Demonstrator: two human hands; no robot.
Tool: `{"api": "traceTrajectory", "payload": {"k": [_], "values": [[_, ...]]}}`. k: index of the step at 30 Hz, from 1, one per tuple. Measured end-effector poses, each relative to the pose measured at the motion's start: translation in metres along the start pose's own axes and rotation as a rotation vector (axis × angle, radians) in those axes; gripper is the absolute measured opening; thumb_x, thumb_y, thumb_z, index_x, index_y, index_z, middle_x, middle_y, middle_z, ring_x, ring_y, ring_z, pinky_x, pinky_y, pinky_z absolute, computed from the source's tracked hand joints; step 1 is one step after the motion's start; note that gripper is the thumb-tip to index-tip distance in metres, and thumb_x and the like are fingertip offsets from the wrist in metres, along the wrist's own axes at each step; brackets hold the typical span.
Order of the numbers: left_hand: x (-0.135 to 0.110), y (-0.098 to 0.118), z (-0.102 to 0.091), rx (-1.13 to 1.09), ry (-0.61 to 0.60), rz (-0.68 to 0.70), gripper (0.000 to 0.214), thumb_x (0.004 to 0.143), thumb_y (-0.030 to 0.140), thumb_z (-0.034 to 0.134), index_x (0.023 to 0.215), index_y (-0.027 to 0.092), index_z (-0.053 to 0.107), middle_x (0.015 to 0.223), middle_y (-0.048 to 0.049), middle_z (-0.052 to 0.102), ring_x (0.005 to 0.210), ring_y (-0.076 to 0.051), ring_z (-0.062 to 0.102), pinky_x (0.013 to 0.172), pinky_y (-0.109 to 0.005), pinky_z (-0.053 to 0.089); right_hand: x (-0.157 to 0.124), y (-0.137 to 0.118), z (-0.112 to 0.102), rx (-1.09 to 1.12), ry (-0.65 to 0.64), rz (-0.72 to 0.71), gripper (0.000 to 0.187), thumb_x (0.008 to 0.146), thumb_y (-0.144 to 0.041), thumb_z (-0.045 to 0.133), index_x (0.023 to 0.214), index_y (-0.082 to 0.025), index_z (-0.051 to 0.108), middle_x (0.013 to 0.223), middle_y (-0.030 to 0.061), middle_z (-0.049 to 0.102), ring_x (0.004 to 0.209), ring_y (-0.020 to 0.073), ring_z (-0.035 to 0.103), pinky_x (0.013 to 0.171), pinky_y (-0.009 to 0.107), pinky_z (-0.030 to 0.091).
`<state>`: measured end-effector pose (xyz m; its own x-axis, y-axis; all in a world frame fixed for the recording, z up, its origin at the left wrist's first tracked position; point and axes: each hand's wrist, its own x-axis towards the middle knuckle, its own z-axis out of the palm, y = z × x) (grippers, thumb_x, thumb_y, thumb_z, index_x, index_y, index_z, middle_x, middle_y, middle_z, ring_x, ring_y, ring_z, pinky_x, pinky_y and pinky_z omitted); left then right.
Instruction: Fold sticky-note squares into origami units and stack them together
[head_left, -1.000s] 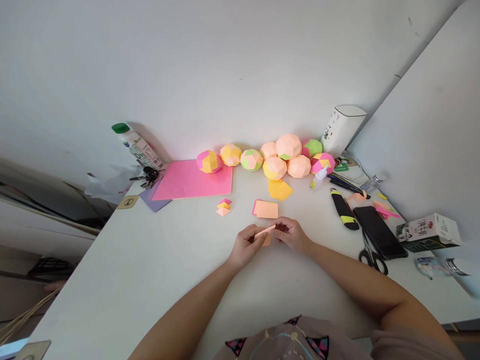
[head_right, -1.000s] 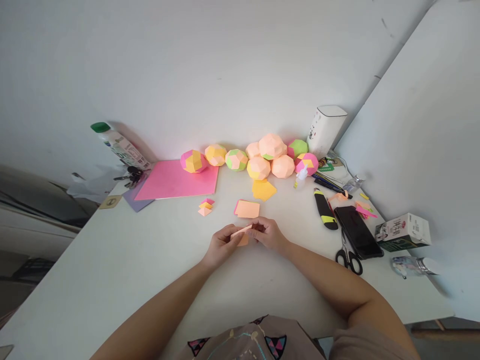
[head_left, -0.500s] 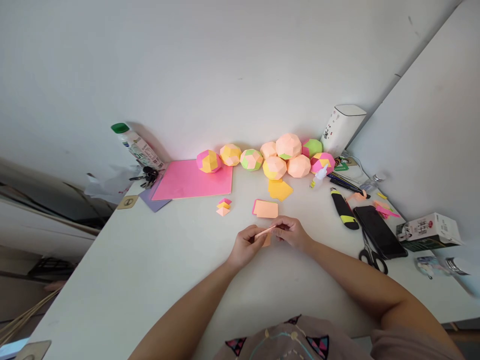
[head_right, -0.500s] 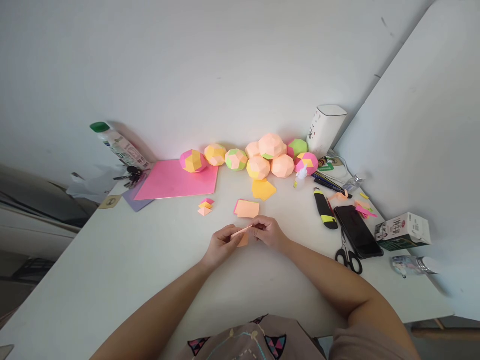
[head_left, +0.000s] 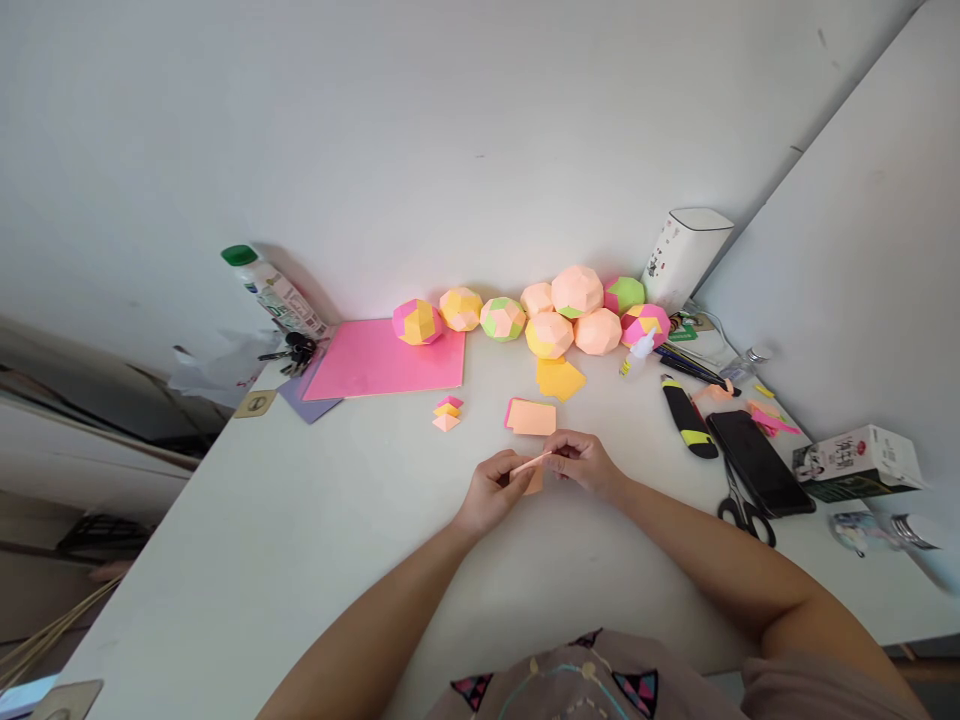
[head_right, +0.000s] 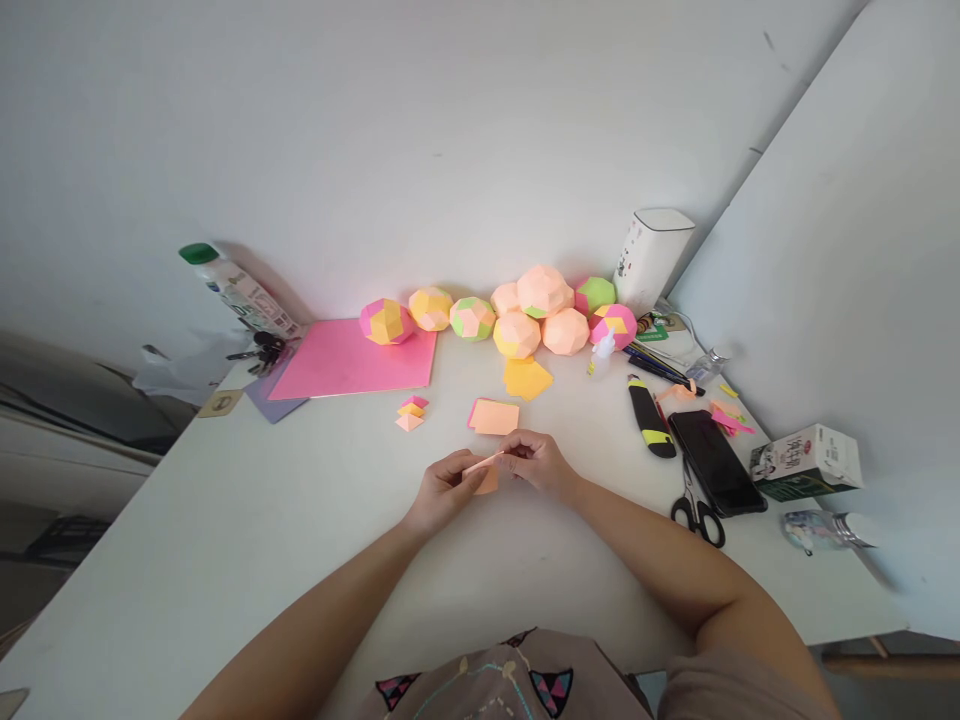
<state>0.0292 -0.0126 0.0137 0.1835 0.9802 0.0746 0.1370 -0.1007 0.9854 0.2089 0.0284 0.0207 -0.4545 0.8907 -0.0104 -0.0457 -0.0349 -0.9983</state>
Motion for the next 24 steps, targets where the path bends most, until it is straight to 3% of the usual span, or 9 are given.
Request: {"api": "traceTrajectory", "payload": {"k": [11,20,24], "values": [[0.0002,0.0006,0.0002,-0.004,0.009,-0.008,0.024,0.081,0.036,0.055,0.081,0.018,0.069,0.062,0.0012,0.043,0.057,-0.01,0.04,0.053,-0.023,0.035,0.0003,0.0002,-0.0018,-0.005,-0.007,-0.019,0.02,0.074,-0.034,0.066,0.07,-0.016,0.058,0.063,-0.0023,0.051,0.05,0.0084,0.047,0.047,0.022,0.039],[0.0002,0.0006,0.0004,-0.003,0.027,-0.036,0.026,0.081,0.038,0.055,0.075,0.016,0.067,0.06,0.0011,0.044,0.057,-0.01,0.04,0.052,-0.022,0.036,-0.0005,0.0049,-0.0024,0.015,-0.029,0.002,0.031,0.087,-0.046,0.047,0.078,-0.017,0.055,0.055,-0.0025,0.049,0.05,0.0103,0.047,0.05,0.024,0.04],[-0.0001,0.0007,0.0006,0.005,0.013,-0.029,0.024,0.081,0.036,0.055,0.076,0.017,0.068,0.06,0.0013,0.044,0.057,-0.01,0.041,0.053,-0.022,0.037,-0.0029,0.0023,0.0007,-0.021,-0.064,-0.022,0.024,0.081,-0.041,0.058,0.088,-0.018,0.056,0.063,-0.0024,0.051,0.054,0.0103,0.048,0.052,0.024,0.042]]}}
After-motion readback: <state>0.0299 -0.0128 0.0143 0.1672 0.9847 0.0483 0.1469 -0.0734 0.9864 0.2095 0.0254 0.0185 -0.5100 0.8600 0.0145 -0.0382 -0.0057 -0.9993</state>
